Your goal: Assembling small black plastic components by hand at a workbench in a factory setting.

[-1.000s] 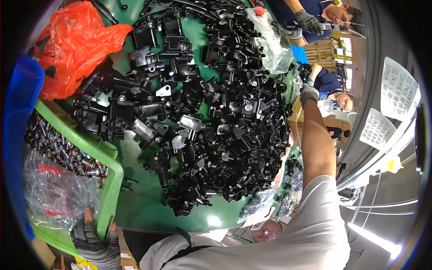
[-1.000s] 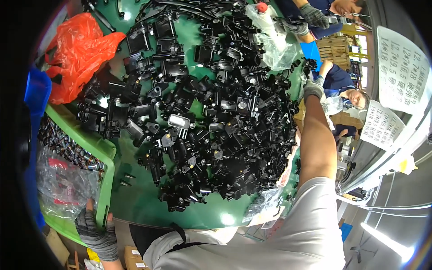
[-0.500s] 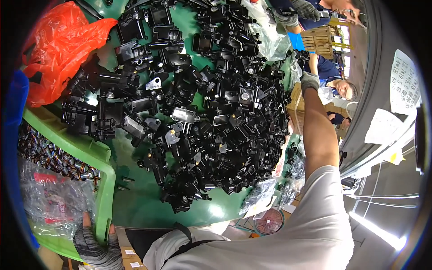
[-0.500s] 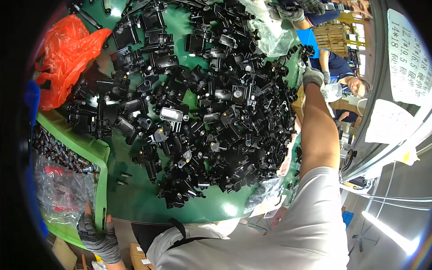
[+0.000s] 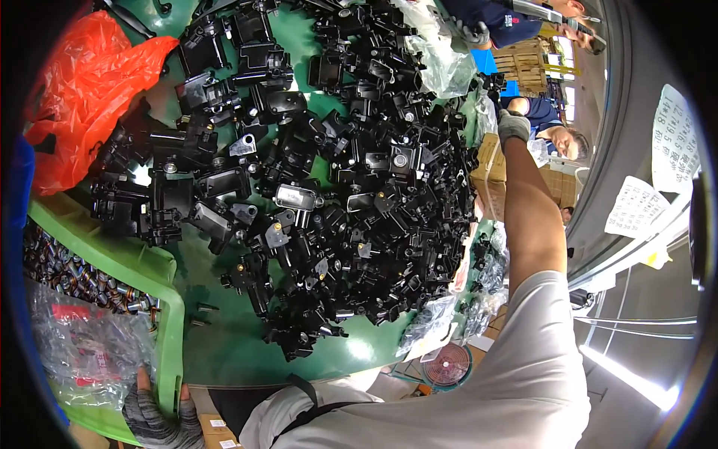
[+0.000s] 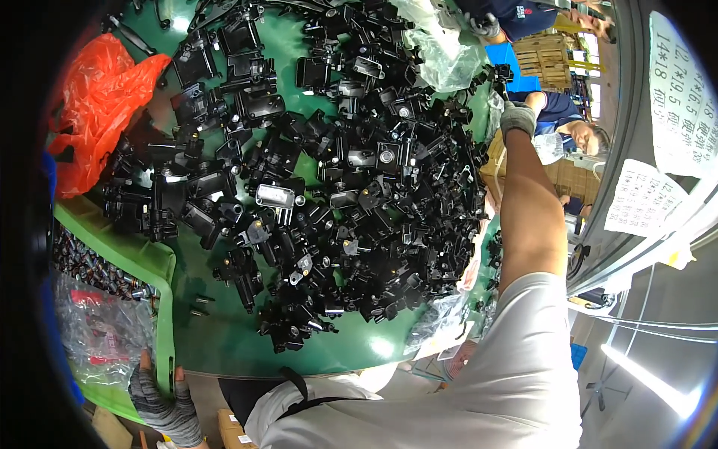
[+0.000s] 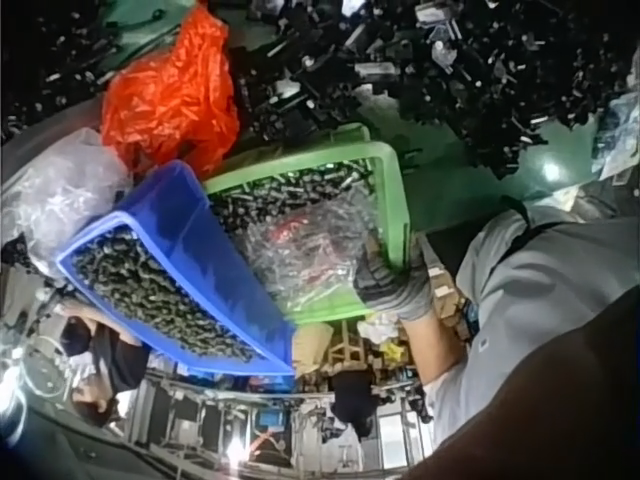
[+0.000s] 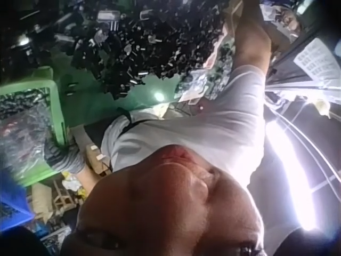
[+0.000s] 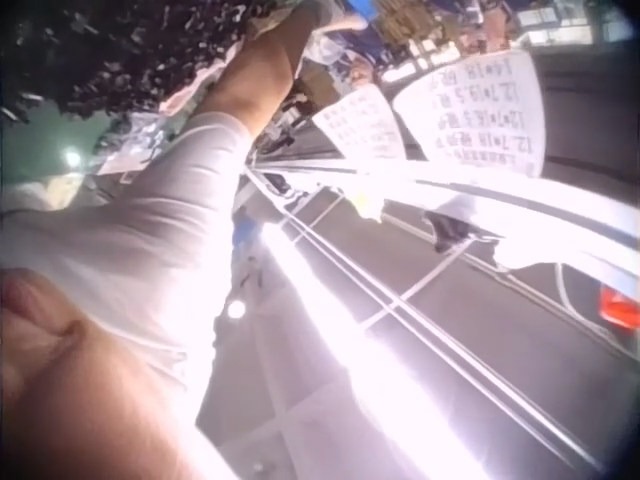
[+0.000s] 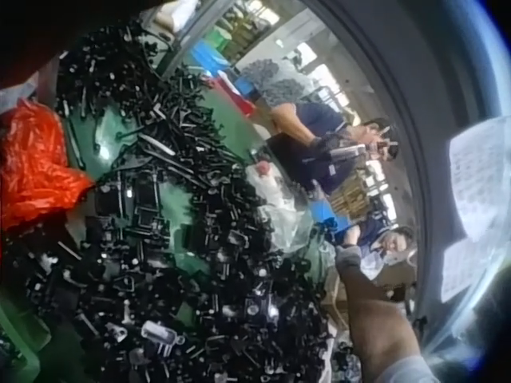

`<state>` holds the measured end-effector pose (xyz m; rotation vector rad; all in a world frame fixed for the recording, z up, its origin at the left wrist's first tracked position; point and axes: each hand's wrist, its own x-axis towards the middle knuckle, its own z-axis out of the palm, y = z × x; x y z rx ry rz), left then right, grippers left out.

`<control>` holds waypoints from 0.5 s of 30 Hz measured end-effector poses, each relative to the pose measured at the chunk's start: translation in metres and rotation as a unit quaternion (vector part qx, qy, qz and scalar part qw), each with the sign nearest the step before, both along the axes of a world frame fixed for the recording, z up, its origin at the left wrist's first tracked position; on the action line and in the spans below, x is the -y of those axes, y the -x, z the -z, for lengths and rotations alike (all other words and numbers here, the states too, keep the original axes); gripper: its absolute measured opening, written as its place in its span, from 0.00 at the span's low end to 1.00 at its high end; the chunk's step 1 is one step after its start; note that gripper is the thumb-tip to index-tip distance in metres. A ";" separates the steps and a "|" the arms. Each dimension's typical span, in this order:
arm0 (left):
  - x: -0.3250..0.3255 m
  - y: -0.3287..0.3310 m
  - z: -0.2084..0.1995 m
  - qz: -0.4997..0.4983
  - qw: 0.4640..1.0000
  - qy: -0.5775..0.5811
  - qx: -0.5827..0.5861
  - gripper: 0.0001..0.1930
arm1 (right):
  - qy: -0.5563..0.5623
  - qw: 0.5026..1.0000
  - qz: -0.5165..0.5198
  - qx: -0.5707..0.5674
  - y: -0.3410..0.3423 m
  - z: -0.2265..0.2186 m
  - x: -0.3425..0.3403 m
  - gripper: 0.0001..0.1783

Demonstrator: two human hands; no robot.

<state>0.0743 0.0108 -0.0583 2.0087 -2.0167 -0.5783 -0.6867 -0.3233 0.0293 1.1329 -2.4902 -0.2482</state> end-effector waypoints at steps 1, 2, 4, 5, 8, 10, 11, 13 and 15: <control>0.000 0.000 0.000 0.000 1.000 0.003 0.001 0.30 | -0.002 1.000 0.000 -0.001 0.001 0.001 -0.001 0.27; 0.001 0.000 0.000 0.001 1.000 0.007 0.003 0.30 | -0.005 1.000 -0.008 0.004 0.001 0.003 -0.001 0.26; 0.002 0.002 -0.001 -0.001 1.000 0.003 0.003 0.29 | -0.010 1.000 -0.016 0.013 0.003 0.009 -0.002 0.25; 0.003 0.003 -0.002 -0.004 1.000 0.003 0.001 0.29 | -0.026 0.999 -0.023 -0.015 0.008 0.012 -0.001 0.23; 0.003 0.004 -0.002 -0.013 1.000 -0.015 0.004 0.29 | -0.012 1.000 -0.025 -0.007 0.038 0.013 0.004 0.20; 0.003 0.004 -0.001 -0.013 1.000 -0.012 0.002 0.29 | 0.018 0.999 -0.020 0.031 0.050 0.012 0.004 0.19; 0.004 0.005 -0.001 -0.013 1.000 -0.009 0.002 0.30 | 0.007 0.999 -0.026 0.025 0.051 0.013 0.004 0.19; 0.002 0.004 0.001 -0.010 1.000 -0.004 0.000 0.30 | -0.003 0.999 -0.032 0.017 0.053 0.011 0.003 0.20; 0.002 0.002 0.004 -0.007 1.000 0.003 -0.007 0.30 | 0.039 0.999 -0.037 0.008 0.052 0.004 0.003 0.19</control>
